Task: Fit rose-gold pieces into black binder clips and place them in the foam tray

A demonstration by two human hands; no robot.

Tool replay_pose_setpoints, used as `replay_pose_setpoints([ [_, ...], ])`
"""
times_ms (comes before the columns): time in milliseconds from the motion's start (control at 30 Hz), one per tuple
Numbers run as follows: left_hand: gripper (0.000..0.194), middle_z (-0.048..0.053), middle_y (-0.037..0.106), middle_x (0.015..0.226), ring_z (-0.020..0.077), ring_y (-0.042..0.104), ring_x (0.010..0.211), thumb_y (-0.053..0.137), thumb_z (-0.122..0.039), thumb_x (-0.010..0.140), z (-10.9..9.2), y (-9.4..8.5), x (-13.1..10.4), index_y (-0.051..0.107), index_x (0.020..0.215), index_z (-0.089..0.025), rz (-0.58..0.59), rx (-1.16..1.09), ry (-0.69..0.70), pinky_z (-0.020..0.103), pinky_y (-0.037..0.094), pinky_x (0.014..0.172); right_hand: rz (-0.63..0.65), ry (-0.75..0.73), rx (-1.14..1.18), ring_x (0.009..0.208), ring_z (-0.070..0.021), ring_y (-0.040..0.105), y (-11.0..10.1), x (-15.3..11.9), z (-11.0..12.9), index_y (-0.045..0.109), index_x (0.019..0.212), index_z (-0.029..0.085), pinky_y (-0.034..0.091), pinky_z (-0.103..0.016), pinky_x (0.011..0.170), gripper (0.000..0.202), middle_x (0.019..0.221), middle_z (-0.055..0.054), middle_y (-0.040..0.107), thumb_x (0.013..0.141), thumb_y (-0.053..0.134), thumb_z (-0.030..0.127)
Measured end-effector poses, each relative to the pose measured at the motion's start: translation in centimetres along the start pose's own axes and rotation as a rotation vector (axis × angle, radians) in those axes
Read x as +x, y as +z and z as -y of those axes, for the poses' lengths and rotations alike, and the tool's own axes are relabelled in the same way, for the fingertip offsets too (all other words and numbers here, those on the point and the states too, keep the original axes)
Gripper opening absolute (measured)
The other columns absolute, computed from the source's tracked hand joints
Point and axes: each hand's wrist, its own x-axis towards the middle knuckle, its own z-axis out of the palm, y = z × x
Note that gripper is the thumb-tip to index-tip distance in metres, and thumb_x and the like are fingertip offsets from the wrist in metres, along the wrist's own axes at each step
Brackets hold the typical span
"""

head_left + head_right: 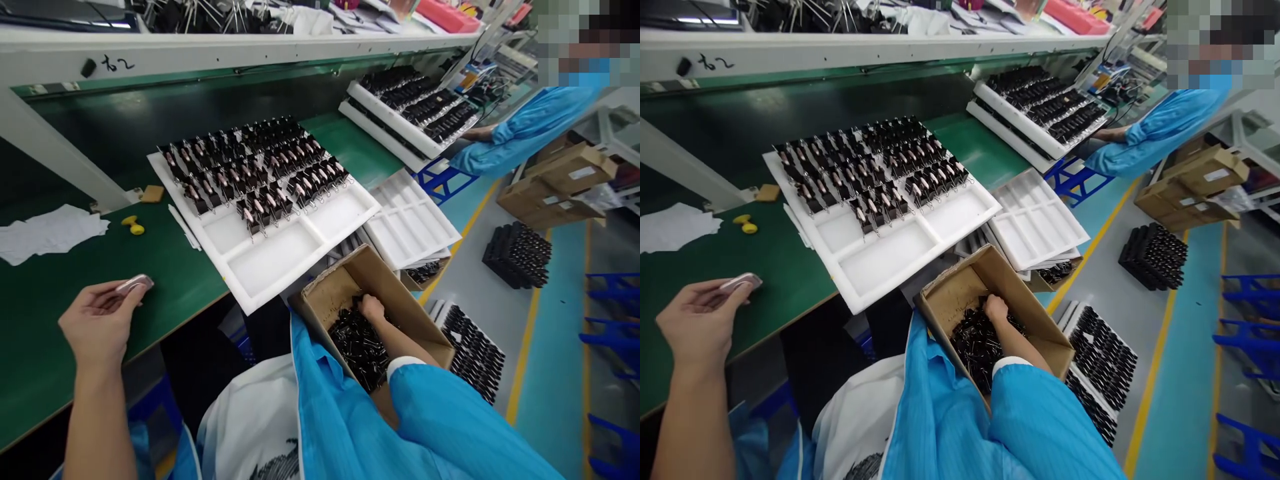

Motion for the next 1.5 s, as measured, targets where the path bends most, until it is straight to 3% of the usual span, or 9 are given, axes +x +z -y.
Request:
replay_pose_setpoints([
  [233, 0.043, 0.008, 0.077, 0.084, 0.0209, 0.071, 0.070, 0.093, -0.029, 0.055, -1.6, -0.3, -0.5, 0.073, 0.089, -0.014, 0.021, -0.164, -0.130, 0.032, 0.061, 0.064, -0.008, -0.236, 0.329, 0.089, -0.0318, 0.072, -5.7, -3.1, 3.3, 0.066, 0.076, 0.017, 0.059, -0.041, 0.079, 0.027, 0.080, -0.014, 0.069, 0.090, 0.050, 0.033],
  [400, 0.043, 0.012, 0.078, 0.089, 0.0242, 0.074, 0.077, 0.093, -0.033, 0.060, -2.5, 0.0, -1.0, 0.073, 0.091, -0.013, 0.051, -0.379, -0.207, 0.029, 0.057, 0.061, 0.177, -0.551, 1.162, 0.073, -0.0287, 0.069, -13.5, -9.5, 7.8, 0.067, 0.081, 0.025, 0.060, -0.042, 0.065, 0.025, 0.084, -0.013, 0.069, 0.086, 0.065, 0.050],
  [467, 0.043, 0.013, 0.078, 0.089, 0.0250, 0.075, 0.076, 0.093, -0.037, 0.062, -2.7, 0.2, -1.3, 0.074, 0.093, -0.013, 0.097, -0.413, -0.221, 0.028, 0.054, 0.058, 0.304, -0.684, 1.289, 0.080, -0.0300, 0.070, -16.2, -12.9, 11.4, 0.067, 0.079, 0.027, 0.060, -0.043, 0.070, 0.025, 0.088, -0.012, 0.071, 0.080, 0.075, 0.050],
  [600, 0.045, 0.015, 0.079, 0.092, 0.0244, 0.074, 0.075, 0.093, -0.040, 0.064, -2.7, 0.1, -1.7, 0.076, 0.095, -0.012, 0.146, -0.461, -0.242, 0.029, 0.054, 0.058, 0.628, -1.065, 0.957, 0.084, -0.0265, 0.070, -18.1, -19.8, 21.9, 0.071, 0.086, 0.022, 0.057, -0.044, 0.087, 0.032, 0.088, -0.010, 0.073, 0.090, 0.070, 0.054],
  [667, 0.048, 0.016, 0.079, 0.096, 0.0251, 0.075, 0.079, 0.094, -0.041, 0.063, -2.6, -0.2, -1.8, 0.076, 0.097, -0.012, 0.147, -0.499, -0.252, 0.030, 0.056, 0.063, 0.714, -1.208, 0.838, 0.082, -0.0227, 0.069, -17.4, -22.2, 27.8, 0.070, 0.093, 0.019, 0.055, -0.041, 0.089, 0.033, 0.084, -0.008, 0.072, 0.091, 0.072, 0.052],
  [767, 0.051, 0.016, 0.079, 0.098, 0.0254, 0.074, 0.082, 0.095, -0.044, 0.062, -2.3, -0.7, -1.7, 0.077, 0.098, -0.012, 0.138, -0.563, -0.272, 0.034, 0.060, 0.071, 0.802, -1.212, 0.879, 0.075, -0.0191, 0.068, -15.5, -24.1, 35.6, 0.069, 0.106, 0.016, 0.057, -0.035, 0.078, 0.050, 0.087, -0.007, 0.073, 0.076, 0.087, 0.051],
  [867, 0.051, 0.014, 0.079, 0.097, 0.0231, 0.073, 0.079, 0.095, -0.043, 0.062, -2.1, -1.0, -1.6, 0.078, 0.098, -0.012, 0.143, -0.614, -0.298, 0.035, 0.060, 0.075, 0.755, -1.181, 0.832, 0.061, -0.0156, 0.061, -13.7, -24.6, 40.7, 0.071, 0.091, 0.013, 0.051, -0.028, 0.057, 0.050, 0.077, -0.007, 0.070, 0.073, 0.086, 0.058],
  [1000, 0.050, 0.013, 0.079, 0.095, 0.0208, 0.072, 0.075, 0.095, -0.041, 0.061, -2.0, -1.2, -1.6, 0.078, 0.098, -0.012, 0.144, -0.689, -0.332, 0.034, 0.060, 0.073, 0.579, -1.238, 0.800, 0.046, -0.0101, 0.040, -11.8, -24.5, 42.3, 0.064, 0.073, 0.016, 0.028, -0.024, 0.043, 0.052, 0.055, 0.001, 0.052, 0.083, 0.071, 0.067],
  [1500, 0.050, 0.013, 0.078, 0.087, 0.0238, 0.073, 0.068, 0.096, -0.041, 0.060, -1.9, -1.6, -2.0, 0.078, 0.097, -0.013, 0.238, -0.701, -0.344, 0.037, 0.061, 0.066, 0.261, -1.553, 0.602, 0.078, -0.0224, 0.063, -10.3, -23.7, 41.1, 0.076, 0.117, 0.014, 0.047, -0.033, 0.070, 0.045, 0.086, -0.008, 0.072, 0.099, 0.052, 0.049],
])
